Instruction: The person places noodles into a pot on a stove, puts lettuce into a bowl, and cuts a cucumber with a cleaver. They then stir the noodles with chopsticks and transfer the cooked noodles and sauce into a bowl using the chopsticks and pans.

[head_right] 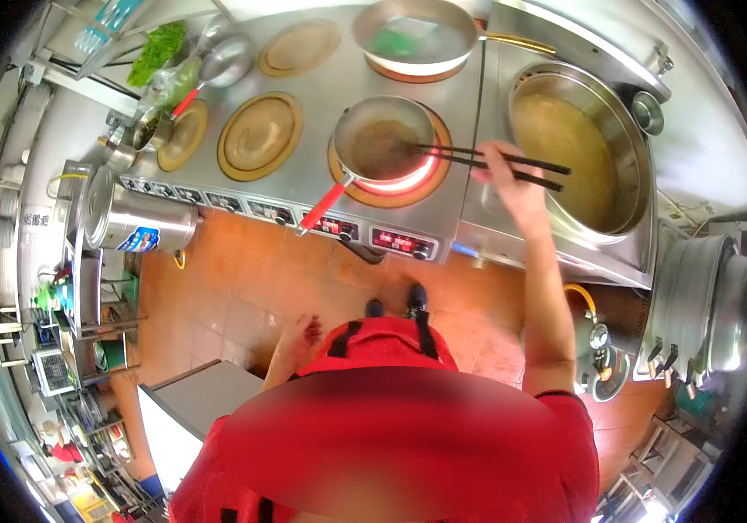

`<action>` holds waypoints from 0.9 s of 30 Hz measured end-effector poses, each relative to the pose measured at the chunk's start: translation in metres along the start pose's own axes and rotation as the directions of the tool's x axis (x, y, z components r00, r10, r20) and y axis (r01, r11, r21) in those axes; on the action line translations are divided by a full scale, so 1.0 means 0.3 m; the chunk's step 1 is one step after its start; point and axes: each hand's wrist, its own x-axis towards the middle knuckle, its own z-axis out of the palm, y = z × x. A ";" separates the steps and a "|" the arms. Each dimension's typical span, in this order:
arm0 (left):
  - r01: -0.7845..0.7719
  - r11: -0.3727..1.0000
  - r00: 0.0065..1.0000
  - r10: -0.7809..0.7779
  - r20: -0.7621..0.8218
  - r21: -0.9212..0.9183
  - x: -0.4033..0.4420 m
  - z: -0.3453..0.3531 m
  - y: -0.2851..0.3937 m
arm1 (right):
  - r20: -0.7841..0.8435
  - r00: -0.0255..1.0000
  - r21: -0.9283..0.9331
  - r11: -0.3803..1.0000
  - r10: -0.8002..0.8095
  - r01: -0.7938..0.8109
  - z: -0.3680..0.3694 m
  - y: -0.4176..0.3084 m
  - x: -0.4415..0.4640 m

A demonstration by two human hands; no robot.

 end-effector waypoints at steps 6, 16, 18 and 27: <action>0.041 0.998 0.997 -0.038 -0.067 0.048 -0.008 -0.059 -0.035 | -0.013 0.999 0.047 0.998 0.039 -0.039 0.057 0.063 0.013; -0.016 0.998 1.000 0.016 0.003 0.055 0.190 -0.308 0.069 | -0.113 0.983 0.059 0.988 0.145 -0.139 0.156 0.012 -0.093; -0.064 0.998 0.998 0.063 0.030 0.010 0.238 -0.361 0.117 | -0.155 0.980 0.037 0.992 0.123 -0.118 0.146 -0.038 -0.092; -0.041 0.998 0.997 0.038 0.061 0.039 0.301 -0.319 0.224 | -0.160 0.979 -0.050 0.990 0.126 -0.135 0.198 -0.062 -0.098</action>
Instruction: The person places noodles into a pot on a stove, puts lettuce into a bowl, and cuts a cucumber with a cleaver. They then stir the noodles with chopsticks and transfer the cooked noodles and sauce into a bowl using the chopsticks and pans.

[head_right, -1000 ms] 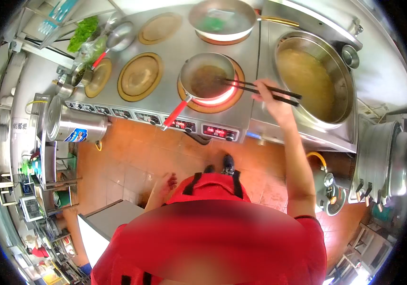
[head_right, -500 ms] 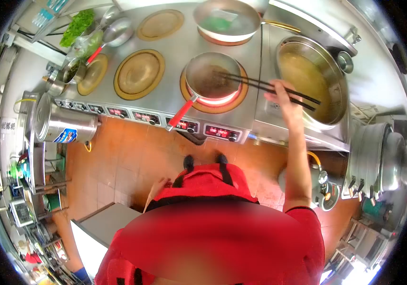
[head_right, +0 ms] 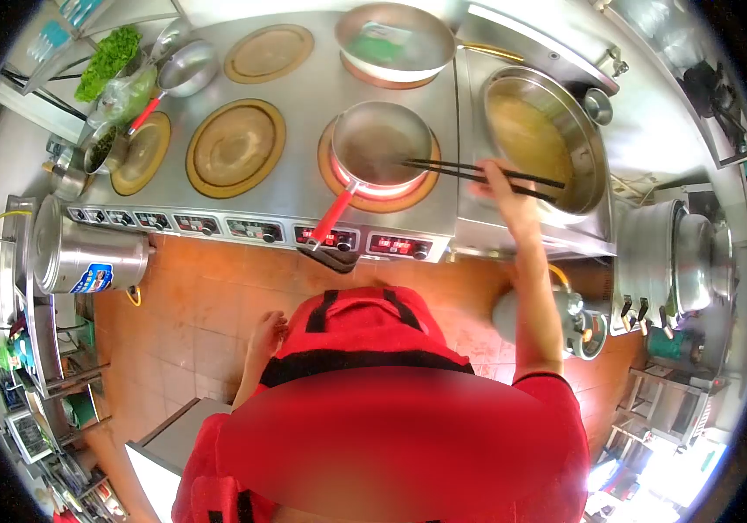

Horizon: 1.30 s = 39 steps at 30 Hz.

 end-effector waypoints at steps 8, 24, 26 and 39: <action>-0.006 0.996 0.982 -0.011 0.188 0.089 0.064 0.109 0.011 | 0.001 1.000 0.093 0.995 0.020 -0.020 0.046 0.076 0.006; -0.031 0.997 0.927 0.000 0.374 0.077 0.308 0.527 0.058 | -0.058 0.997 0.210 0.977 0.059 -0.045 -0.043 0.141 0.019; -0.034 0.997 0.924 0.007 0.383 0.064 0.314 0.552 0.055 | -0.096 0.995 0.213 0.977 0.021 0.000 -0.064 0.128 0.028; -0.116 0.992 0.974 0.123 0.190 -0.047 0.299 0.573 0.069 | -0.134 0.990 0.229 0.972 -0.031 0.061 -0.135 0.041 -0.052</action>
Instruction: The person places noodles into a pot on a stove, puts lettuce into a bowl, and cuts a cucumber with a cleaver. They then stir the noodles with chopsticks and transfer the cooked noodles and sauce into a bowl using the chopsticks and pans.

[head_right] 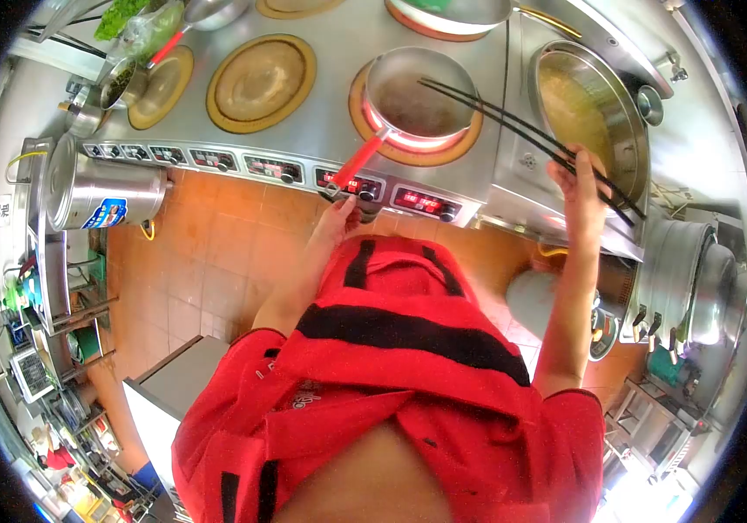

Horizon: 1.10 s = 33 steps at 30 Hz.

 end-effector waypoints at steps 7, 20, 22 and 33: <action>0.009 0.967 0.996 0.013 -0.084 0.256 0.191 -0.101 -0.086 | -0.051 0.999 -0.113 0.994 0.005 -0.011 0.033 -0.003 -0.072; -0.011 0.917 0.998 -0.016 0.065 0.399 0.144 -0.307 -0.230 | 0.170 0.980 -0.441 0.881 -0.104 0.170 0.115 -0.032 -0.038; -0.075 0.703 0.996 0.082 0.025 0.707 0.287 -0.521 -0.464 | 0.155 0.987 -0.345 0.933 -0.052 0.103 0.112 0.047 -0.019; 0.243 0.920 0.967 -0.204 -0.152 0.308 -0.258 -0.409 -0.229 | 0.153 0.988 -0.261 0.965 0.004 0.036 0.107 0.049 -0.004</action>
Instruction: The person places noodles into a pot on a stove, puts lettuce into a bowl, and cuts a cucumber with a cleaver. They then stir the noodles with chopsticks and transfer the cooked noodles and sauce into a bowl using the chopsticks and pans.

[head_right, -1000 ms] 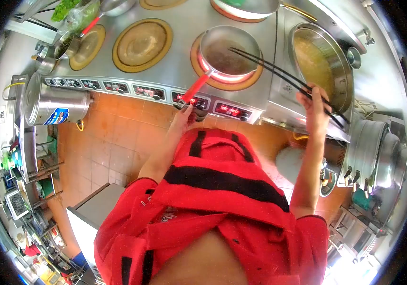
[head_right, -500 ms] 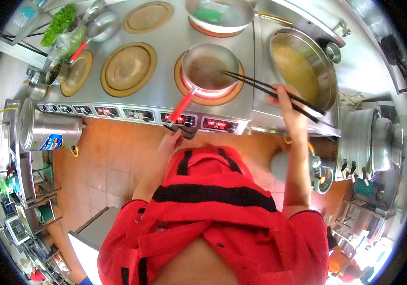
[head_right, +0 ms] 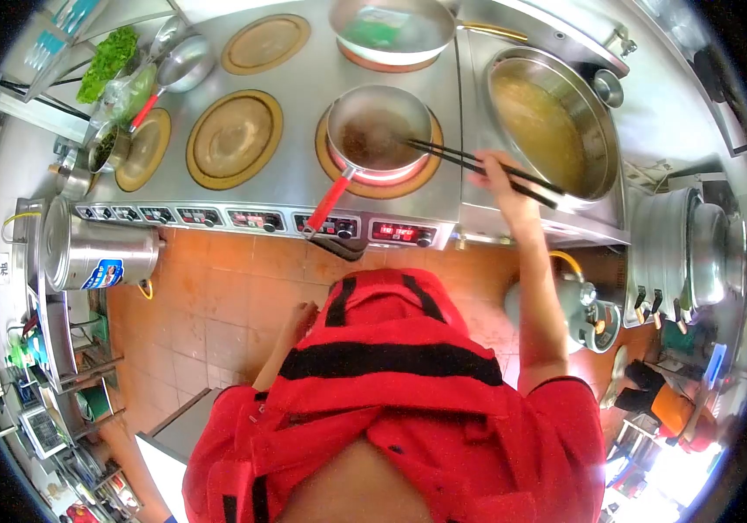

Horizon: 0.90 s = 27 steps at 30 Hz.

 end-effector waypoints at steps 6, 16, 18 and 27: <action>-0.058 0.993 0.998 0.056 -0.025 -0.098 0.027 0.035 0.023 | 0.051 0.997 0.013 0.999 0.050 -0.051 -0.023 -0.026 -0.029; -0.098 0.995 0.995 0.098 0.033 -0.015 0.062 -0.011 0.012 | 0.043 0.998 0.040 0.998 0.040 -0.041 0.025 -0.005 -0.006; -0.071 0.997 0.997 0.071 -0.009 -0.015 0.053 0.000 0.028 | 0.053 0.998 -0.032 0.999 -0.023 0.025 -0.005 -0.035 0.002; -0.046 0.997 0.998 0.048 -0.038 0.061 -0.016 -0.006 0.067 | -0.028 0.999 0.041 0.999 0.027 -0.026 0.005 0.002 0.021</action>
